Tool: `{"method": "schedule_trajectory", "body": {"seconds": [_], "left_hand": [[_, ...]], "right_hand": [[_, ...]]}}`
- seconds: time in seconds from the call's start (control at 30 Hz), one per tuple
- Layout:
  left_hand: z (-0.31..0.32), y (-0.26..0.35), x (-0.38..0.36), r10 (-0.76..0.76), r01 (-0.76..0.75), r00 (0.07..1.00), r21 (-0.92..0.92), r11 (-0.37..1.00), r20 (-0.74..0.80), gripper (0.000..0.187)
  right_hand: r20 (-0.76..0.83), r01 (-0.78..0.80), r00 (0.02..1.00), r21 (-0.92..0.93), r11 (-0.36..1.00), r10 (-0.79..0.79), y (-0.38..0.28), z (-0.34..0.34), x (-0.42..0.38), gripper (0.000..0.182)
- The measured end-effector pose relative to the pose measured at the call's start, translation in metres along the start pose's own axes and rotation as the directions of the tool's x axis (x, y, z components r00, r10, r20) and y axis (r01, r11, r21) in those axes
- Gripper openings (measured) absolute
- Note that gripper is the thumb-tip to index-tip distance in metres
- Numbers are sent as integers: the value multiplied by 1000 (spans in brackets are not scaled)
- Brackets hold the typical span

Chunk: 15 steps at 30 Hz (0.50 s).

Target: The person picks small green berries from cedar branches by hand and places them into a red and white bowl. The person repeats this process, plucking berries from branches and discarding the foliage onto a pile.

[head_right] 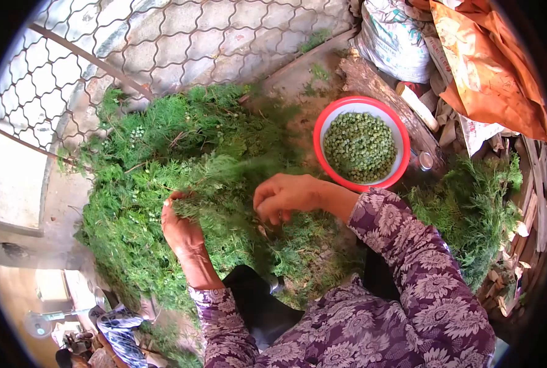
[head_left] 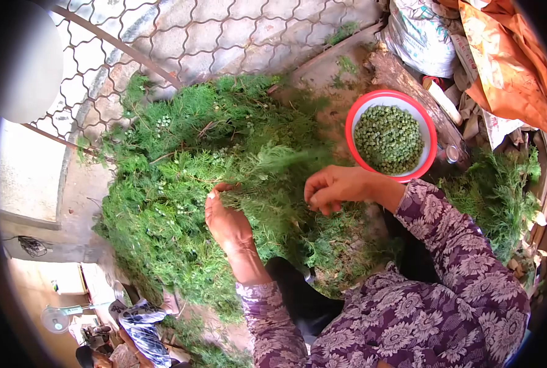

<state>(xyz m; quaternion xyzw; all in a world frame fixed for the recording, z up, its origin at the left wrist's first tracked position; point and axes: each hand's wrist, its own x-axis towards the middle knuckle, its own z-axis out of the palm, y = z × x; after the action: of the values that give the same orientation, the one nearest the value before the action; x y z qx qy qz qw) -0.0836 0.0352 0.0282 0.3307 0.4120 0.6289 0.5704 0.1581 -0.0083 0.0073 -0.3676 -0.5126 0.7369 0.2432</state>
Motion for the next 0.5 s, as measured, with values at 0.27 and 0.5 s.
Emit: {"method": "schedule_trajectory", "body": {"seconds": [0.27, 0.5], "left_hand": [[8, 3, -2, 15, -6, 998, 156, 988, -55, 26], [19, 3, -6, -96, 99, 992, 29, 995, -82, 21]], "right_hand": [[-48, 49, 998, 132, 990, -43, 17, 9, 22, 29], [49, -45, 998, 348, 936, 29, 20, 34, 39, 34]]}}
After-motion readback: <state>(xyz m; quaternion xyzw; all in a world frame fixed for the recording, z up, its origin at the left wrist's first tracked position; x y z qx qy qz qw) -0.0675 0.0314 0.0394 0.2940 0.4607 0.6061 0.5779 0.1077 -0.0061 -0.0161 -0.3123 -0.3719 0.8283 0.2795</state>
